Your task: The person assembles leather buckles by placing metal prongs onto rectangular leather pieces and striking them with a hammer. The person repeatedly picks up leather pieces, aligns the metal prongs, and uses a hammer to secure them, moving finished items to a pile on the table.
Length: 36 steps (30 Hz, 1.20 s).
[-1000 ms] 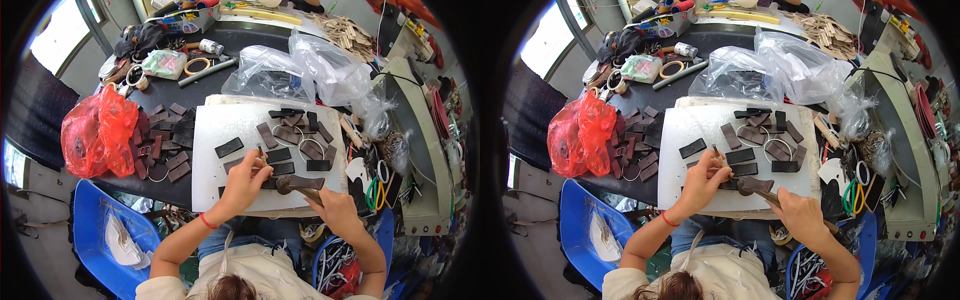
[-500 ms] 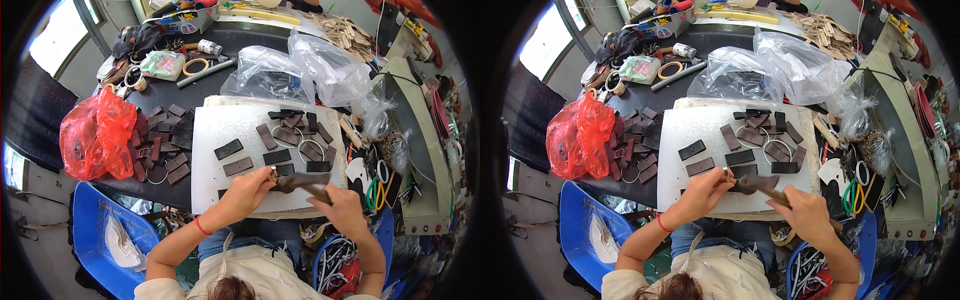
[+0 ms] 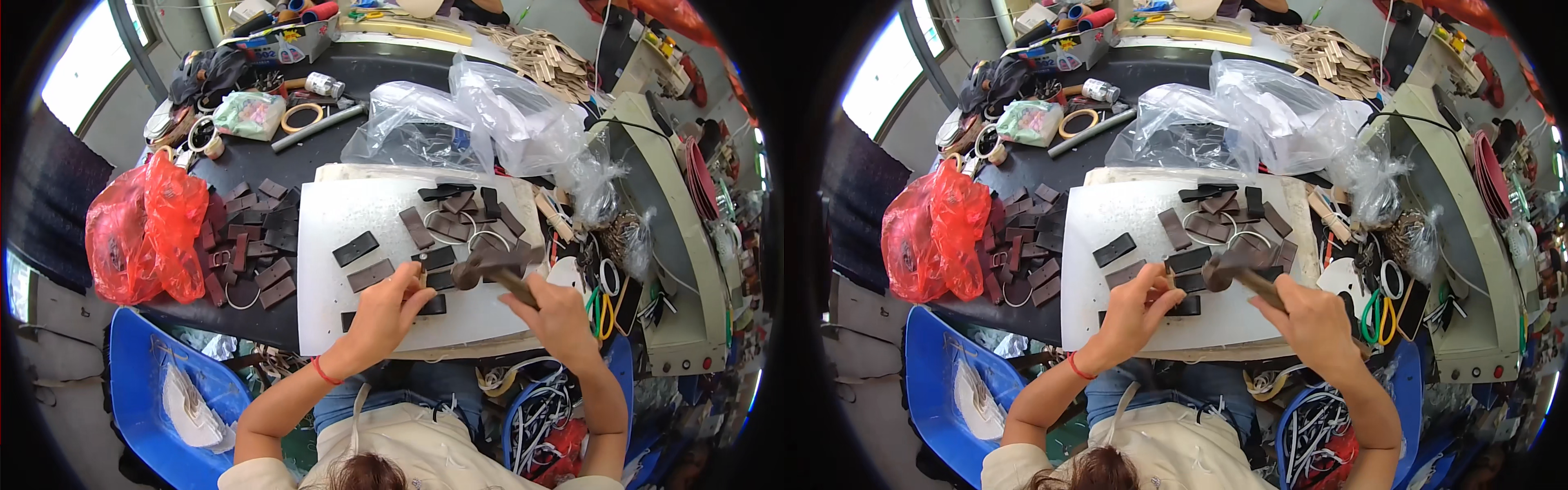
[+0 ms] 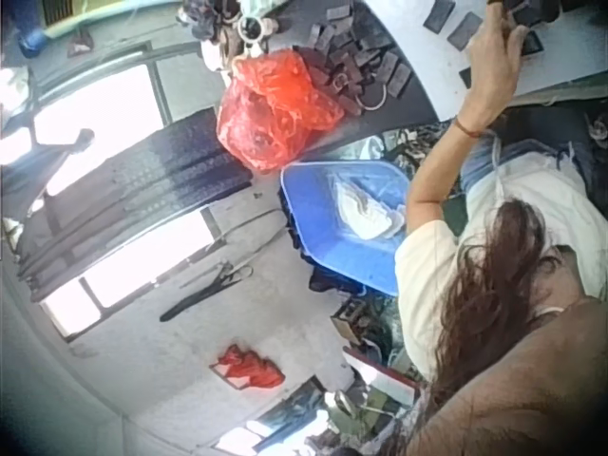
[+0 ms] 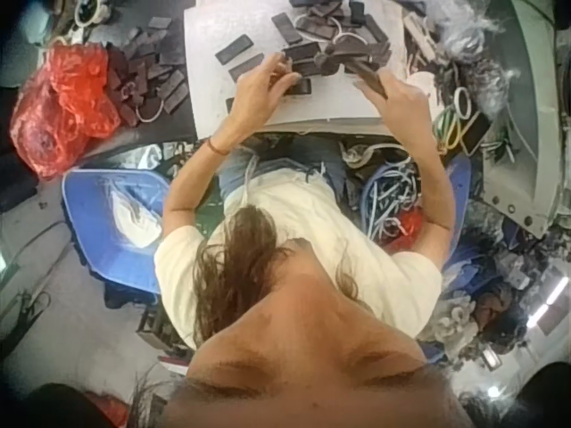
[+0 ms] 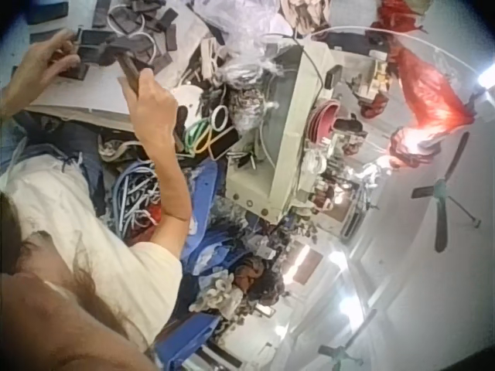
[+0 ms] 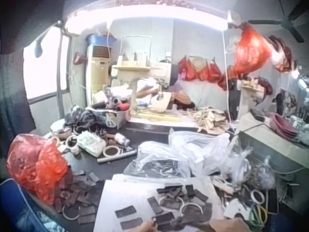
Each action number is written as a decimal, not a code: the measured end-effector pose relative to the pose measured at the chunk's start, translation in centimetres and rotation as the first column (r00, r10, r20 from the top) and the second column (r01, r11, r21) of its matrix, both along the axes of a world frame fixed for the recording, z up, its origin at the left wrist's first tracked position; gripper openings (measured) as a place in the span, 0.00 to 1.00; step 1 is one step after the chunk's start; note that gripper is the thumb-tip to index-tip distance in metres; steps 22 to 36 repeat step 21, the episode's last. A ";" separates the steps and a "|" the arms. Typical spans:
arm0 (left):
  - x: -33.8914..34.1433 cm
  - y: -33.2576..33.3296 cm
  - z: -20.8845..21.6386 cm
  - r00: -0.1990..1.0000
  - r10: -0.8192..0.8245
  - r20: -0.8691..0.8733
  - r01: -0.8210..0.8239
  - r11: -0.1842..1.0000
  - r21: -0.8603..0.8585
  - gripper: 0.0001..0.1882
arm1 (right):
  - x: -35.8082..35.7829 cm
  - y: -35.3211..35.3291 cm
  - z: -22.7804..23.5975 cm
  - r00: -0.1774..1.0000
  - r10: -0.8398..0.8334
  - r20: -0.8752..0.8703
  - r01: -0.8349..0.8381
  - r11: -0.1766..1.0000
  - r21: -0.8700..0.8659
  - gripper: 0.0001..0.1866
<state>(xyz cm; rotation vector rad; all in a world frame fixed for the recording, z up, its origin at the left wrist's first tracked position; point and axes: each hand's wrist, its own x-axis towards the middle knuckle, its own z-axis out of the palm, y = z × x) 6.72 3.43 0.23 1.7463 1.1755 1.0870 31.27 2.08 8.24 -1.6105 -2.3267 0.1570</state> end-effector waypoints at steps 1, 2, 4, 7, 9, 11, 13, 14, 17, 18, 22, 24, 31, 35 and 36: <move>-0.1 -0.1 0.3 1.000 -0.014 -0.013 0.013 0.997 -0.071 0.13 | 0.2 -0.1 -0.7 0.999 0.017 0.029 -0.018 0.999 0.032 0.19; -0.2 -0.1 0.6 0.999 0.001 0.055 0.006 0.991 -0.131 0.12 | 0.4 -0.2 -1.3 0.998 0.038 0.054 -0.041 0.998 0.058 0.20; -0.3 0.6 1.3 0.982 0.045 0.186 0.004 0.968 -0.252 0.11 | 0.9 0.0 -2.1 0.999 0.038 0.024 -0.039 0.998 0.041 0.20; 0.5 1.8 1.1 0.913 0.085 0.400 0.046 0.951 -0.307 0.13 | 0.9 0.2 -2.7 0.999 0.046 0.023 -0.047 0.999 0.020 0.20; 1.2 2.7 0.3 0.890 0.096 0.446 0.080 0.930 -0.359 0.14 | 0.7 0.3 -2.9 0.998 0.057 0.027 -0.058 0.998 0.010 0.19; 1.8 3.0 -0.1 0.891 0.145 0.430 0.040 0.918 -0.394 0.13 | 0.7 0.4 -3.0 0.998 0.059 0.021 -0.060 0.998 0.004 0.19; 2.2 3.0 -0.7 0.897 0.161 0.411 0.021 0.914 -0.405 0.11 | 0.8 0.5 -3.2 0.998 0.061 0.014 -0.061 0.998 -0.020 0.19; 2.2 3.1 -0.8 0.901 0.155 0.404 0.017 0.921 -0.390 0.11 | 0.9 0.6 -3.1 0.998 0.065 0.012 -0.065 0.998 -0.023 0.19; 2.1 3.0 -0.8 0.928 0.115 0.355 0.039 0.917 -0.396 0.12 | 1.1 0.7 -2.9 0.998 0.062 0.018 -0.061 0.997 -0.046 0.18; 2.1 3.1 -0.7 0.936 0.096 0.337 0.053 0.913 -0.406 0.12 | 1.1 0.8 -2.9 0.998 0.066 0.015 -0.066 0.997 -0.045 0.18; 1.9 3.1 -0.6 0.980 -0.001 0.199 0.060 0.955 -0.291 0.13 | 1.2 0.9 -2.6 0.997 0.076 0.016 -0.075 0.995 -0.060 0.18; 1.9 3.1 -0.6 0.980 -0.001 0.199 0.060 0.955 -0.291 0.13 | 1.2 0.9 -2.6 0.997 0.076 0.016 -0.075 0.995 -0.060 0.18; 1.9 3.1 -0.6 0.980 -0.001 0.199 0.060 0.955 -0.291 0.13 | 1.2 0.9 -2.6 0.997 0.076 0.016 -0.075 0.995 -0.060 0.18; 1.9 3.1 -0.6 0.980 -0.001 0.199 0.060 0.955 -0.291 0.13 | 1.2 0.9 -2.6 0.997 0.076 0.016 -0.075 0.995 -0.060 0.18; 1.9 3.1 -0.6 0.980 -0.001 0.199 0.060 0.955 -0.291 0.13 | 1.2 0.9 -2.6 0.997 0.076 0.016 -0.075 0.995 -0.060 0.18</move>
